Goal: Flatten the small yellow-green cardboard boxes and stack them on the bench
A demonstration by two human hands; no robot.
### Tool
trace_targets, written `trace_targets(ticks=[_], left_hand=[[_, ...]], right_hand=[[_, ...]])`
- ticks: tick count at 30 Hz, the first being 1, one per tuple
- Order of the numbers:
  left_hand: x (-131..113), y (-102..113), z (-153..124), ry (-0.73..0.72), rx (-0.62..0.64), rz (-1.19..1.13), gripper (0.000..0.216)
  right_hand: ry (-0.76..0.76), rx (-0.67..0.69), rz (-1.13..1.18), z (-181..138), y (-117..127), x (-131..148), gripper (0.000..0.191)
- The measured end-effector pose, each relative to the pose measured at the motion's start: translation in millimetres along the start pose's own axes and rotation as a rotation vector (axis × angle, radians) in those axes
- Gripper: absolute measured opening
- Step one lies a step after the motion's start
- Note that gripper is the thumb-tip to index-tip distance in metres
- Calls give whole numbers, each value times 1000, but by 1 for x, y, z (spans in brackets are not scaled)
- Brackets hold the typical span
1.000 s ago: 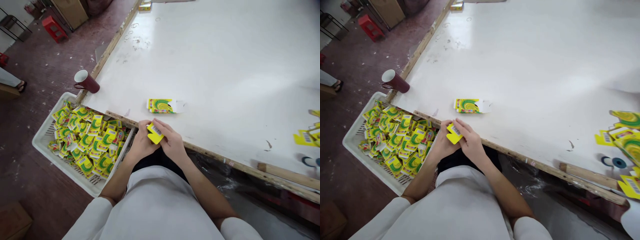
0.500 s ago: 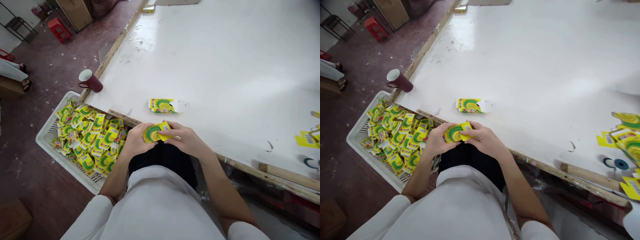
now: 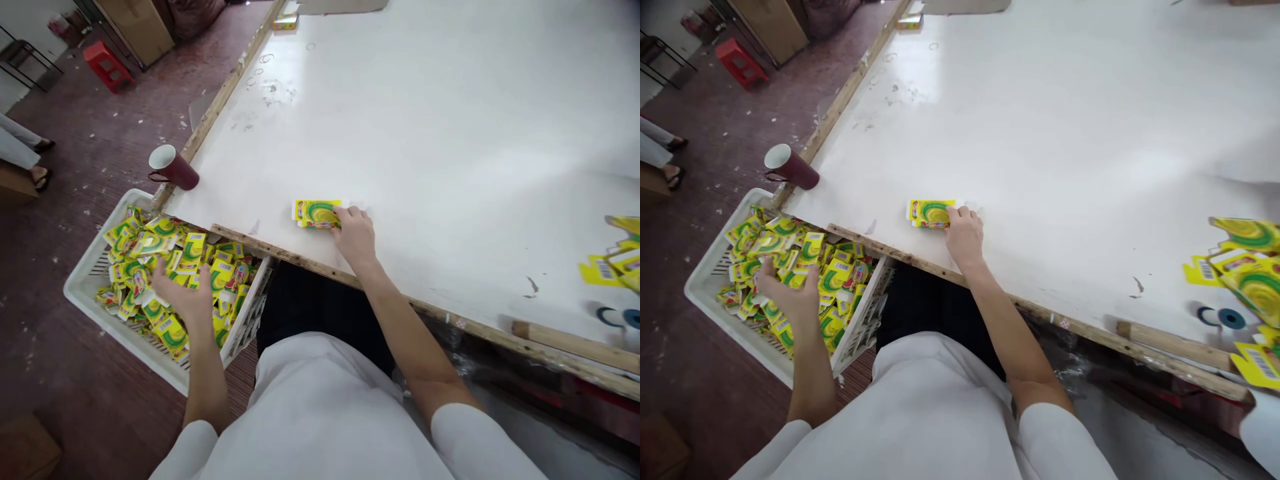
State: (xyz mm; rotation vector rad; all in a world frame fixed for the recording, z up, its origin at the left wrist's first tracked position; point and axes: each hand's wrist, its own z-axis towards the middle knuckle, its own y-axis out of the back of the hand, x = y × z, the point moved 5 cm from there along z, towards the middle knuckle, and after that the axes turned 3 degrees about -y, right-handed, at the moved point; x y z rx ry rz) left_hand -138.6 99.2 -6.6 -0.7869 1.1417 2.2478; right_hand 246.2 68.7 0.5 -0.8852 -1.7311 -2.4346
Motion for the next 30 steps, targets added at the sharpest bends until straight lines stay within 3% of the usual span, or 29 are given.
trace_targets(ticks=[3, 6, 9, 12, 14, 17, 20, 24, 27, 30], left_hand=[[-33, -34, -34, 55, 206, -365, 70], [-78, -79, -66, 149, 494, -817, 77], [-113, -102, -82, 286, 651, -1183, 78], [-135, -102, -79, 429, 646, -1373, 53], [-143, -94, -71, 483, 560, -1408, 42], [-146, -86, -64, 526, 445, -1339, 44], [-145, -86, -69, 521, 471, -1216, 55], [-146, -91, -83, 427, 594, -1207, 77], [-142, -97, -89, 446, 589, -1215, 63], [-135, -102, -89, 502, 494, -1224, 48]], right_hand=[[20, -48, 17, -11, 4, 7, 48], [86, -60, 207, -42, 15, 24, 52], [179, 100, 464, -77, 18, 48, 50], [248, 378, 824, -103, 16, 72, 46], [269, 447, 972, -113, 19, 84, 48], [302, 360, 857, -118, 21, 94, 49], [236, 286, 761, -114, 16, 90, 50], [-56, 277, 1048, -100, 9, 62, 44], [-192, 281, 1236, -93, 11, 50, 39], [-289, 300, 1329, -91, 8, 50, 39]])
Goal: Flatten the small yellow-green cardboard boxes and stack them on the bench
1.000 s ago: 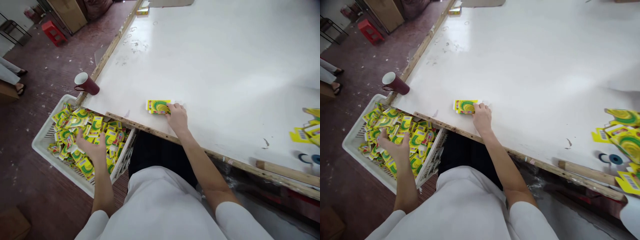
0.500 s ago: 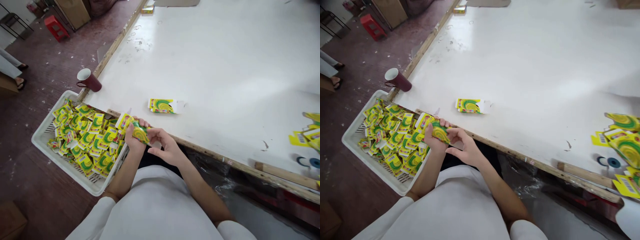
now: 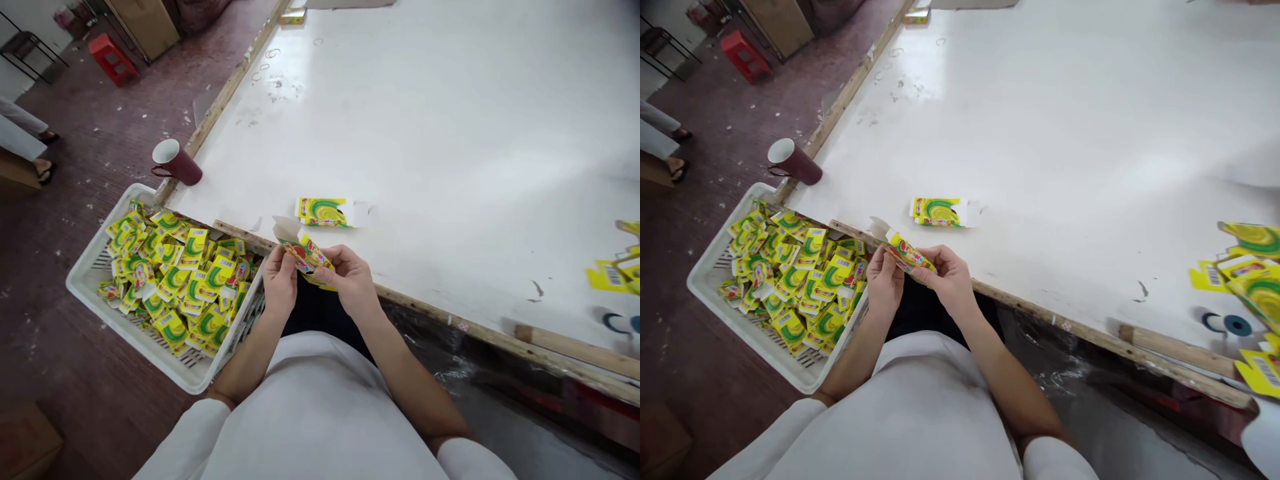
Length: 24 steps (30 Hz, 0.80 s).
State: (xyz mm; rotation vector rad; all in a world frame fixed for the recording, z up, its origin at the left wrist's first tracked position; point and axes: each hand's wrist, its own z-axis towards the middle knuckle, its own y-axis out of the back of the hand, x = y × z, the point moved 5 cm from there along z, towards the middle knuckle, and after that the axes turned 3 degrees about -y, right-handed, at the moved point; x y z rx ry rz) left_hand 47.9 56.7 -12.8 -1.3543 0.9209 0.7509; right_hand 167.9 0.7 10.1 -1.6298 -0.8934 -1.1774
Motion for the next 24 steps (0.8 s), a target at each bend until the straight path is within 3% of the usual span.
trace_targets(ticks=[5, 12, 17, 21, 24], left_hand=[[3, 6, 3, -4, -114, -66, 44], [6, -3, -1, 76, 20, -105, 47], [1, -4, -5, 24, -60, -174, 39], [3, 1, -6, -18, -118, -165, 36], [3, 7, 4, 55, -7, -162, 35]], right_hand=[[-44, -59, 143, 3, -10, -8, 41], [-52, -39, 239, 6, -12, -3, 40], [-35, -25, 258, 1, -18, -8, 39], [19, -21, 168, -1, -20, -13, 34], [160, -80, -56, -2, -5, 0, 26]])
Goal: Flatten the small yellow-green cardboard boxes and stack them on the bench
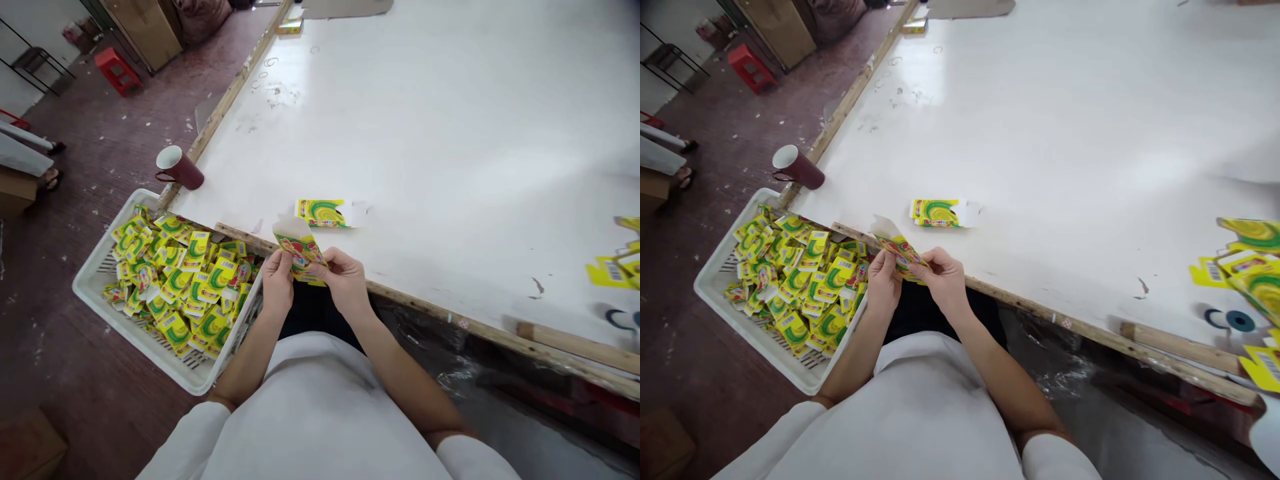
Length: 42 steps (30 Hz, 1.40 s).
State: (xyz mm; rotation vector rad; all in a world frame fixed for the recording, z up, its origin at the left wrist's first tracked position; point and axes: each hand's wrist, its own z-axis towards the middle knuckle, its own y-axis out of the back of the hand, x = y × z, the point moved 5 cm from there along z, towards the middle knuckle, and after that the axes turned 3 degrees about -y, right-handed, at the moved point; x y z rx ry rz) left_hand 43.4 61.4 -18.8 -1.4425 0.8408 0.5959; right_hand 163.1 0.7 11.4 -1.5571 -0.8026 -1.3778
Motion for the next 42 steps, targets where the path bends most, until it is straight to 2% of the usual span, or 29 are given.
trace_targets(ticks=[3, 5, 7, 9, 10, 11, 12, 15, 17, 21, 23, 25, 27, 29, 31, 33, 36, 38, 40, 42], left_hand=[[-23, 12, 16, 19, 126, 49, 54], [-51, 15, 23, -102, 244, 180, 72], [-72, 6, 21, -211, 455, 438, 87], [-74, -9, 10, -208, 705, 746, 100], [-69, -16, 5, -175, 793, 878, 100], [-63, -20, 0, -141, 829, 988, 95], [-57, -23, -4, -119, 812, 1077, 87], [-43, -26, -8, -154, 621, 1227, 70], [-36, -28, -11, -226, 583, 1241, 68], [-32, -32, -17, -433, 622, 1205, 74], [-34, -34, -19, -582, 639, 1183, 77], [-35, -35, -23, -700, 688, 1147, 72], [-35, -36, -26, -757, 728, 1110, 65], [-34, -34, -26, -739, 720, 1086, 60], [-30, -30, -24, -646, 695, 1099, 57], [-24, -27, -21, -539, 700, 1116, 59], [-18, -24, -19, -534, 708, 1103, 59], [-17, -22, -18, -566, 659, 1081, 66], [-18, -18, -16, -530, 579, 1110, 74], [-22, -13, -15, -482, 513, 1174, 71]], right_hand=[[334, -81, -448, -3, 21, 33, 5], [604, -85, -769, -10, 23, 53, 16], [826, -5, -970, -19, 16, 64, 28], [951, 101, -1034, -27, 7, 65, 34], [960, 121, -1035, -28, 5, 65, 37], [932, 107, -1016, -28, 5, 64, 39], [874, 61, -968, -26, 7, 62, 44], [572, -58, -678, -16, 21, 49, 71], [308, 18, -439, -8, 22, 31, 73], [-255, 260, 67, 0, 4, -1, 64], [-409, 329, 237, 1, -4, -2, 63], [-472, 390, 295, 1, -8, 1, 66], [-484, 434, 297, 1, -8, 4, 73], [-455, 446, 267, -2, -6, 3, 79], [-350, 430, 200, -5, -3, 2, 86], [-173, 408, 36, -10, 0, 4, 89], [137, 358, -349, -17, 0, 11, 66], [290, 308, -522, -20, 0, 15, 51], [366, 222, -578, -18, 3, 18, 50], [384, 153, -616, -14, 9, 19, 48]])
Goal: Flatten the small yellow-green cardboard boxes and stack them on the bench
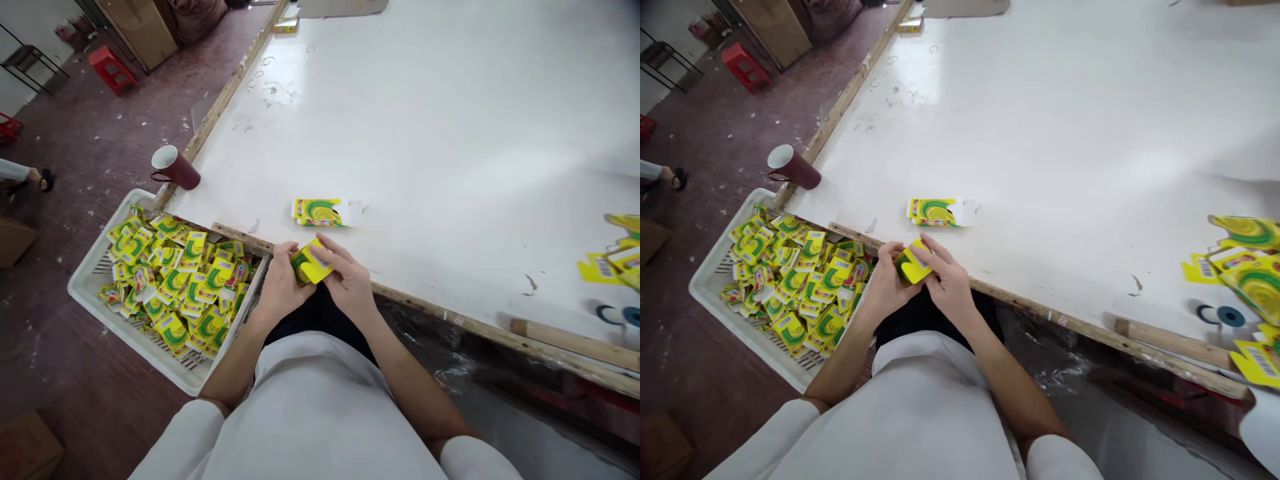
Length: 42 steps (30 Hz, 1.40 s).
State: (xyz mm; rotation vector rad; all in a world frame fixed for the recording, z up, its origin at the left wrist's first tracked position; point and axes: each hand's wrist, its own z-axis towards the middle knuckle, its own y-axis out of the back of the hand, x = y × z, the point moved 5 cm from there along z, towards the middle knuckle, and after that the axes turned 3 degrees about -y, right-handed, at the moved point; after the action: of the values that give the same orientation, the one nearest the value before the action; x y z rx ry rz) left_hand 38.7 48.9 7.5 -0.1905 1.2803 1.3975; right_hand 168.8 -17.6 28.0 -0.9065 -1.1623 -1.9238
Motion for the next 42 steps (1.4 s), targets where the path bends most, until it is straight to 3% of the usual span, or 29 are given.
trace_targets(ticks=[2, 4, 8, 10, 14, 16, 18, 20, 23, 26, 28, 30, 33, 34, 36, 38, 42], left_hand=[[1, 8, -1, 26, 1, 52, 60], [1, 16, -1, 15, 2, 76, 53], [2, 23, 3, 1, 69, 82, 53], [-3, 22, 7, -38, 92, 86, 53], [-9, 19, 13, -62, 60, 129, 48], [1, 26, 11, -16, 39, 112, 51], [24, 50, 4, 85, -43, 142, 55], [56, 92, -12, 236, -228, 299, 58], [92, 162, -47, 454, -512, 646, 87], [100, 188, -72, 472, -650, 645, 85], [94, 173, -77, 418, -705, 415, 69], [86, 133, -70, 392, -660, 51, 58], [64, 49, -37, 319, -325, -540, 71], [53, 27, -26, 271, -255, -694, 78], [34, 0, -5, 260, -221, -910, 72], [17, -9, 11, 293, -257, -1001, 61], [-2, 5, 27, 357, -448, -936, 62]], right_hand=[[19, 41, -66, 2, 3, -3, 45], [51, 166, -139, 3, 5, -7, 40], [47, 329, -195, 5, 12, -15, 35], [20, 327, -162, 8, 12, -18, 32], [-99, 170, -28, 15, 3, -20, 12], [-98, 186, 56, 20, -4, -17, 21], [-75, 195, 103, 30, -3, -18, 43], [-70, 89, 40, 45, 10, -28, 54], [-151, -96, -266, 66, 30, -58, 55], [-228, -112, -548, 78, 32, -82, 43], [-214, -121, -604, 78, 28, -82, 36], [-200, -131, -545, 70, 22, -69, 38], [-186, -47, -331, 47, 6, -38, 46], [-167, 12, -251, 38, -1, -26, 46], [-129, 131, -65, 21, -14, -4, 42], [-110, 199, 137, 9, -23, 12, 39], [-87, 201, 341, 1, -32, 27, 44]])
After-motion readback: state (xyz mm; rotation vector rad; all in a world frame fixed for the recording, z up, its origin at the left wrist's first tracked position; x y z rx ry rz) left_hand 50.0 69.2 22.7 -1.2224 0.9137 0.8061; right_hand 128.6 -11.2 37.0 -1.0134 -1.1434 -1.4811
